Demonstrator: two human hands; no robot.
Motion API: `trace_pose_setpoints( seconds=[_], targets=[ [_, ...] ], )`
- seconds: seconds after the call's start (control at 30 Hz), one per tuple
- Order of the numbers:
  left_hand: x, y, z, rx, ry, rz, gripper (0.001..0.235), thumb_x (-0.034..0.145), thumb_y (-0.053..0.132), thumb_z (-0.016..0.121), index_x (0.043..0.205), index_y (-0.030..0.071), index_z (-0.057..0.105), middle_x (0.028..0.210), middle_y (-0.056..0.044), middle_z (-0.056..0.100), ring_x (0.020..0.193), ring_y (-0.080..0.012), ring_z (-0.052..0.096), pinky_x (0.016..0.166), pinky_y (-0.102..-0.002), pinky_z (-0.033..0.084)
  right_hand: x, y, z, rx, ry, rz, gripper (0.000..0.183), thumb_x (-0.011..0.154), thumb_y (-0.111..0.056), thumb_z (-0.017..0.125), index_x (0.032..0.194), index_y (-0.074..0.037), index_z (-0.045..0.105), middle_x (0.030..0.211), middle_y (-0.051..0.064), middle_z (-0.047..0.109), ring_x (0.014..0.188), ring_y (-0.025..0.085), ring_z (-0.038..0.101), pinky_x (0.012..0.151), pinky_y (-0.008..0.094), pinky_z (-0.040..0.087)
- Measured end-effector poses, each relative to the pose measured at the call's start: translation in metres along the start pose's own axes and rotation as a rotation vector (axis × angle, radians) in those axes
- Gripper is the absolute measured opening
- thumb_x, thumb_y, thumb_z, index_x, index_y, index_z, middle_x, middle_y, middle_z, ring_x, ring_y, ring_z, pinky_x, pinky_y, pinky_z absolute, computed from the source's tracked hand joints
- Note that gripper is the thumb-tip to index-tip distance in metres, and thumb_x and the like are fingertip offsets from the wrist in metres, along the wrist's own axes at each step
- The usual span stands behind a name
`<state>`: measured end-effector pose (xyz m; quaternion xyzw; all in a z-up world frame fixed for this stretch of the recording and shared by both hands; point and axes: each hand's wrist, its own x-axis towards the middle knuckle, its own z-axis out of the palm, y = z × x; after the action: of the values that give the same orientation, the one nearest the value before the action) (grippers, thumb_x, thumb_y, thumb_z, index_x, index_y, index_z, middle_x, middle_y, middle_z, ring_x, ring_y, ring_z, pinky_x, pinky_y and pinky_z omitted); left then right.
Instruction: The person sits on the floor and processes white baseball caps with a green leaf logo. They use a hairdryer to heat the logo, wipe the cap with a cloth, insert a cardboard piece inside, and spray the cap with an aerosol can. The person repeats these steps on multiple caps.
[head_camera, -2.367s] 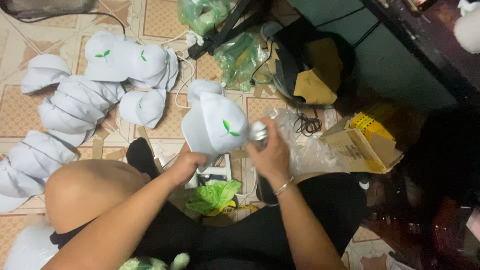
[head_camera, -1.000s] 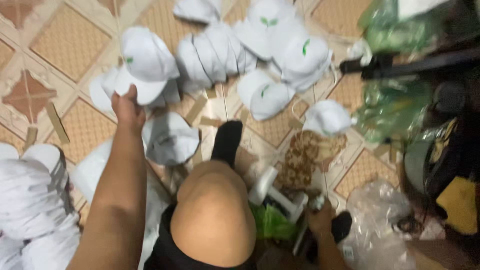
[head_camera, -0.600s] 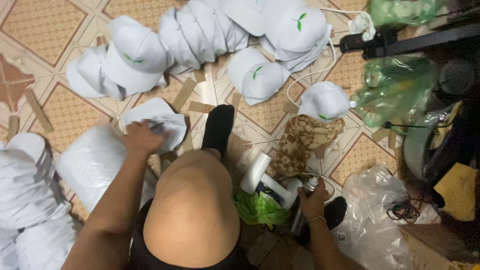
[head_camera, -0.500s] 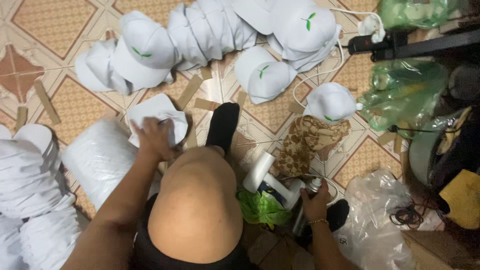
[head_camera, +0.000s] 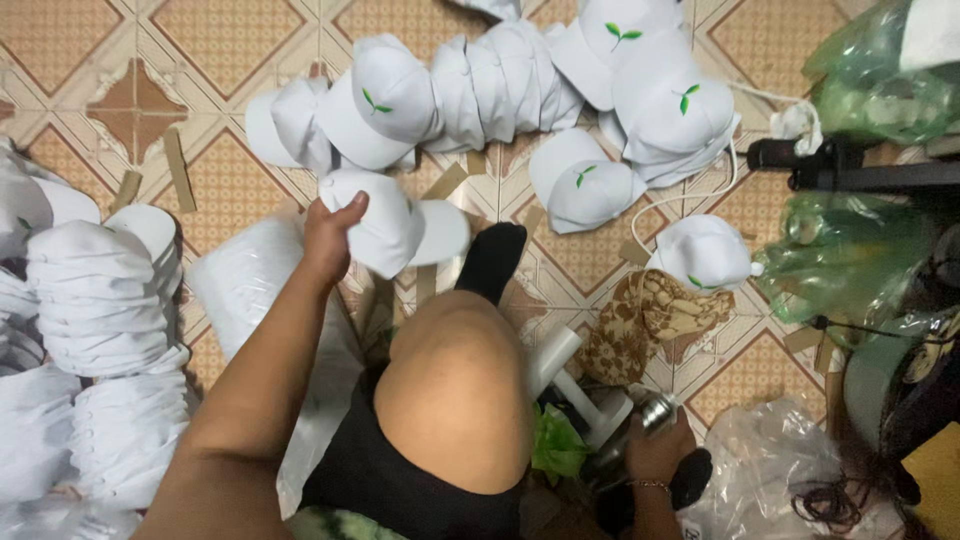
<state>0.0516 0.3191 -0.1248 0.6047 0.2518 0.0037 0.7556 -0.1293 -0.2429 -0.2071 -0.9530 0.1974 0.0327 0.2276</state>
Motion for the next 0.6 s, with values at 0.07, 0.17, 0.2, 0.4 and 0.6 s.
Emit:
trace_pose_setpoints(
  seconds=[0.07, 0.17, 0.2, 0.4, 0.6],
  targets=[
    [-0.005, 0.03, 0.008, -0.339, -0.072, -0.073, 0.049, 0.093, 0.017, 0.067, 0.136, -0.003, 0.056, 0.125, -0.018, 0.069, 0.111, -0.0325, 0.069, 0.099, -0.045, 0.056, 0.017, -0.017, 0.007, -0.048, 0.118, -0.07, 0.079, 0.08, -0.022, 0.086, 0.143, 0.01, 0.05, 0.134, 0.031, 0.051, 0.122, 0.05, 0.054, 0.104, 0.053, 0.044],
    [-0.015, 0.043, 0.017, -0.583, -0.144, -0.122, 0.059, 0.09, 0.016, 0.067, 0.143, -0.003, 0.049, 0.13, -0.02, 0.066, 0.117, -0.0345, 0.068, 0.104, -0.047, 0.054, 0.034, -0.041, 0.011, 0.145, 0.094, -0.012, 0.067, 0.086, -0.022, 0.082, 0.14, 0.005, 0.055, 0.135, 0.025, 0.052, 0.113, 0.042, 0.06, 0.095, 0.048, 0.051],
    [-0.015, 0.041, 0.018, -0.624, -0.159, -0.11, 0.061, 0.09, 0.016, 0.067, 0.145, -0.003, 0.047, 0.132, -0.02, 0.065, 0.119, -0.0347, 0.066, 0.106, -0.048, 0.053, 0.038, -0.05, 0.011, 0.275, 0.038, 0.046, 0.061, 0.088, -0.021, 0.079, 0.137, 0.004, 0.056, 0.135, 0.024, 0.053, 0.108, 0.037, 0.063, 0.087, 0.044, 0.054],
    [-0.004, -0.007, -0.004, -0.308, -0.176, -0.082, 0.068, 0.086, 0.008, 0.072, 0.147, -0.001, 0.044, 0.138, -0.017, 0.062, 0.127, -0.0306, 0.062, 0.11, -0.044, 0.05, 0.038, -0.085, 0.003, 0.562, -0.242, 0.071, 0.039, 0.095, -0.018, 0.067, 0.129, -0.001, 0.063, 0.136, 0.012, 0.06, 0.104, 0.022, 0.07, 0.085, 0.034, 0.061],
    [0.01, -0.064, -0.037, -0.227, -0.067, -0.154, 0.059, 0.09, 0.006, 0.07, 0.146, 0.001, 0.05, 0.134, -0.013, 0.065, 0.122, -0.0287, 0.063, 0.106, -0.044, 0.05, 0.039, -0.1, 0.013, 0.395, -0.384, 0.15, 0.035, 0.095, -0.021, 0.066, 0.126, -0.005, 0.07, 0.119, 0.014, 0.074, 0.105, 0.025, 0.071, 0.093, 0.039, 0.059]
  ],
)
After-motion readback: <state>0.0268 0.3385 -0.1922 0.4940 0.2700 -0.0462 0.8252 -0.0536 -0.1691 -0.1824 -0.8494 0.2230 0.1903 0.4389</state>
